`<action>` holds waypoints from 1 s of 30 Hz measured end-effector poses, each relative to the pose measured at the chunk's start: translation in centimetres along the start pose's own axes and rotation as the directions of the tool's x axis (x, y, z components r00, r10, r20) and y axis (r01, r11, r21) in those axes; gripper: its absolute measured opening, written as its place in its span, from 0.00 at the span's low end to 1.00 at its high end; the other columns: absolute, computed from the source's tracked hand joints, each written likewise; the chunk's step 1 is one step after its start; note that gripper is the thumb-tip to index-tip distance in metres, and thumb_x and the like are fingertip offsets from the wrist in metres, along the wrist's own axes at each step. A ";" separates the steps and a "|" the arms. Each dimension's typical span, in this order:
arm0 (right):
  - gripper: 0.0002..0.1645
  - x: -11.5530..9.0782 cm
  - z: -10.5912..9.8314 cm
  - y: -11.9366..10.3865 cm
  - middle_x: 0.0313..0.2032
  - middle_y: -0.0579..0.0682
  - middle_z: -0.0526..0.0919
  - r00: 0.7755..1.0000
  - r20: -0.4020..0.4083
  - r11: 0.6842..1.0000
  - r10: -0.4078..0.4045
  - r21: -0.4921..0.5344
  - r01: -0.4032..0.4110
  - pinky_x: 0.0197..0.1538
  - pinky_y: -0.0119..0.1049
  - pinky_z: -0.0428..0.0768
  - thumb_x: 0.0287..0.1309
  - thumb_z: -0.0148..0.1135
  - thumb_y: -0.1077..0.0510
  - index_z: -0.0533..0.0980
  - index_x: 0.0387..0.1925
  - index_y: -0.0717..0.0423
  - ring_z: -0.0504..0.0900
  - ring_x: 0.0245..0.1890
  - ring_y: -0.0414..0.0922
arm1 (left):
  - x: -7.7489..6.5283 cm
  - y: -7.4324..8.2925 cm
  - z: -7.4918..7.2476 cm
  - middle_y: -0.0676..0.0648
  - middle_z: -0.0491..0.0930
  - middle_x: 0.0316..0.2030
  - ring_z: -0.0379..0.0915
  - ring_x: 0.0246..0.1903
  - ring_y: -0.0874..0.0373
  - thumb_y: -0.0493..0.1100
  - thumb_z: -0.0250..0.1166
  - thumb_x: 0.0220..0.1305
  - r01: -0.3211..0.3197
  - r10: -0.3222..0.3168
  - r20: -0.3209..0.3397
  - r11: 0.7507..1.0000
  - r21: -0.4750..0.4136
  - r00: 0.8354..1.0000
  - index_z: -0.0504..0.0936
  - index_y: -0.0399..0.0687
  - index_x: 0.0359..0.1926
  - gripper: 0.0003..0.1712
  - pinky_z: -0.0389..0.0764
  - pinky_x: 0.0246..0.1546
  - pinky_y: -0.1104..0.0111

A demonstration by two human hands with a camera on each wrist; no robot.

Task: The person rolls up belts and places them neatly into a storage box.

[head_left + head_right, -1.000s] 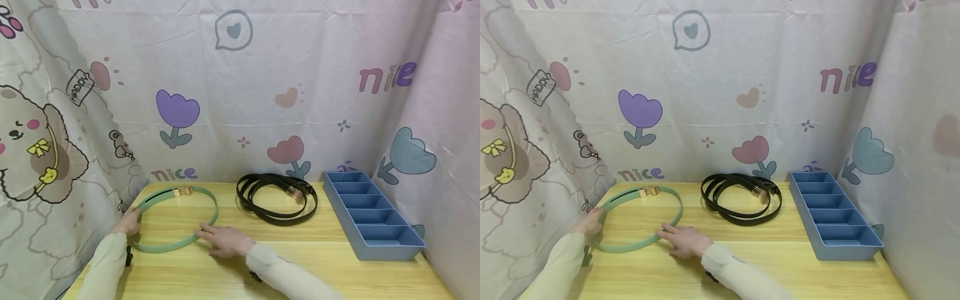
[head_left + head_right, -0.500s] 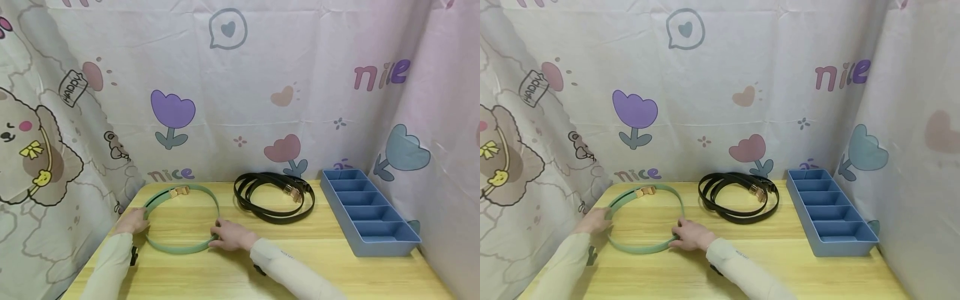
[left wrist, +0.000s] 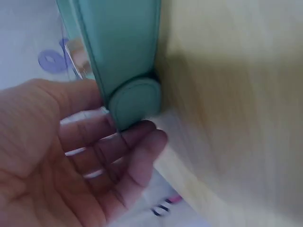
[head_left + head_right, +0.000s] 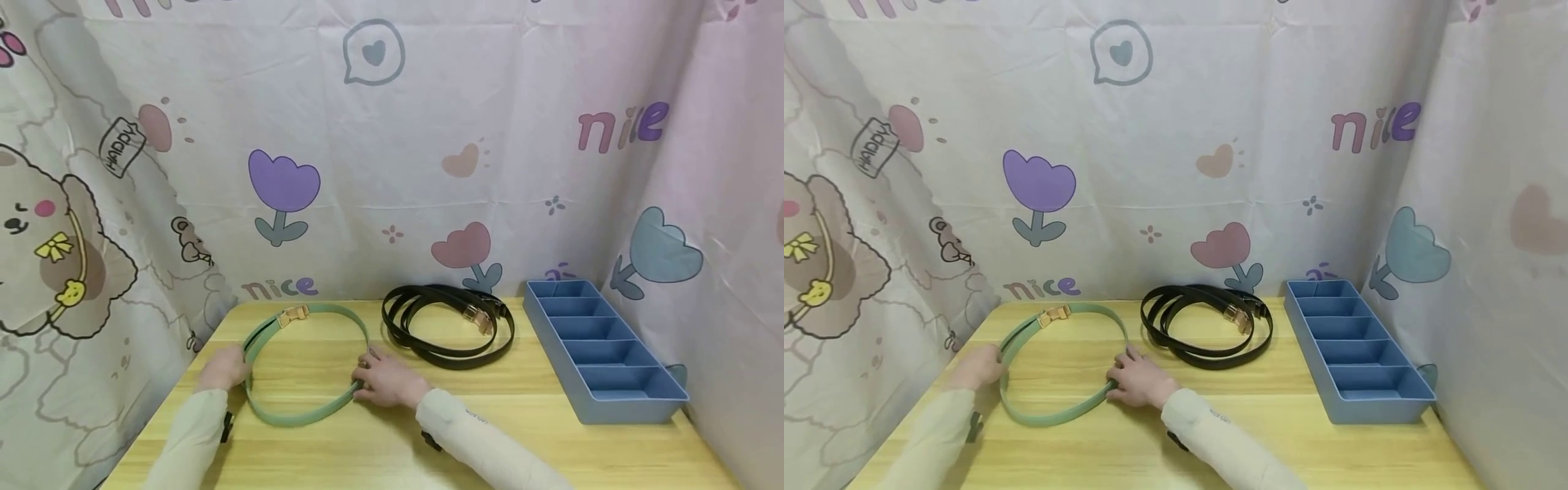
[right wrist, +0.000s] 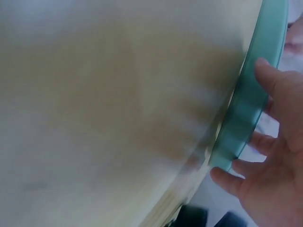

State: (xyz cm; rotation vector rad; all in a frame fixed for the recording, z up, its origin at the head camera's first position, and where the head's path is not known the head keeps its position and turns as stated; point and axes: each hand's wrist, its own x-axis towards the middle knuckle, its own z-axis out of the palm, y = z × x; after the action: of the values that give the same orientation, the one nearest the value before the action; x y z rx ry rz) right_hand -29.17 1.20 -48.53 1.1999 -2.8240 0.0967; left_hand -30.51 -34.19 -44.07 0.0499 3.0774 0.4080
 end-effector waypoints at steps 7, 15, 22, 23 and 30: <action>0.26 -0.1 -0.2 -2.7 0.66 0.45 0.68 0.987 0.034 0.987 -0.160 0.029 0.159 0.60 0.54 0.74 0.62 0.52 0.29 0.75 0.56 0.30 0.58 0.73 0.52 | -1.0 3.9 1.1 0.40 0.78 0.25 0.71 0.24 0.48 0.32 0.60 0.53 0.002 -0.002 -0.037 1.000 0.023 0.999 0.78 0.33 0.29 0.03 0.74 0.26 0.56; 0.14 0.2 0.1 -1.4 0.45 0.43 0.79 0.976 -0.062 0.977 -0.210 0.029 0.212 0.50 0.27 0.75 0.64 0.59 0.41 0.82 0.40 0.43 0.77 0.47 0.37 | -3.5 7.1 2.1 0.42 0.76 0.22 0.72 0.19 0.51 0.31 0.57 0.58 0.052 -0.051 0.046 0.999 -0.016 0.998 0.79 0.33 0.32 0.05 0.72 0.19 0.63; 0.14 -0.3 -0.4 -0.4 0.53 0.46 0.78 0.996 -0.009 0.991 -0.088 0.098 0.089 0.56 0.37 0.77 0.60 0.65 0.53 0.81 0.49 0.39 0.75 0.56 0.42 | -5.6 9.2 2.5 0.42 0.75 0.16 0.73 0.10 0.57 0.35 0.56 0.64 0.059 -0.051 0.139 0.997 -0.054 0.989 0.78 0.31 0.30 0.10 0.73 0.12 0.70; 0.17 -0.4 -0.6 -1.0 0.57 0.46 0.76 0.995 0.029 0.991 -0.092 0.102 0.089 0.58 0.41 0.77 0.60 0.65 0.50 0.80 0.52 0.36 0.72 0.60 0.44 | -5.7 9.6 2.5 0.43 0.75 0.15 0.72 0.09 0.58 0.37 0.55 0.66 0.054 -0.045 0.152 0.997 -0.057 0.987 0.77 0.32 0.29 0.13 0.72 0.11 0.71; 0.17 -0.6 -0.6 -5.1 0.55 0.41 0.75 0.992 0.022 0.987 -0.126 0.107 0.123 0.52 0.62 0.76 0.61 0.56 0.34 0.81 0.46 0.32 0.69 0.60 0.41 | -5.0 10.6 2.9 0.49 0.71 0.11 0.69 0.10 0.60 0.52 0.48 0.75 0.064 -0.063 0.140 0.998 0.001 0.988 0.71 0.46 0.16 0.29 0.68 0.12 0.71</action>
State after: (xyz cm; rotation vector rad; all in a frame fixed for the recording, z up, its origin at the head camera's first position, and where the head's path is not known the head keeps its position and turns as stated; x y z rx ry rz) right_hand -25.04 -1.82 -47.79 1.4076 -2.7903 0.2253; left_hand -25.08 -23.36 -43.95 -0.0192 2.9315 0.3895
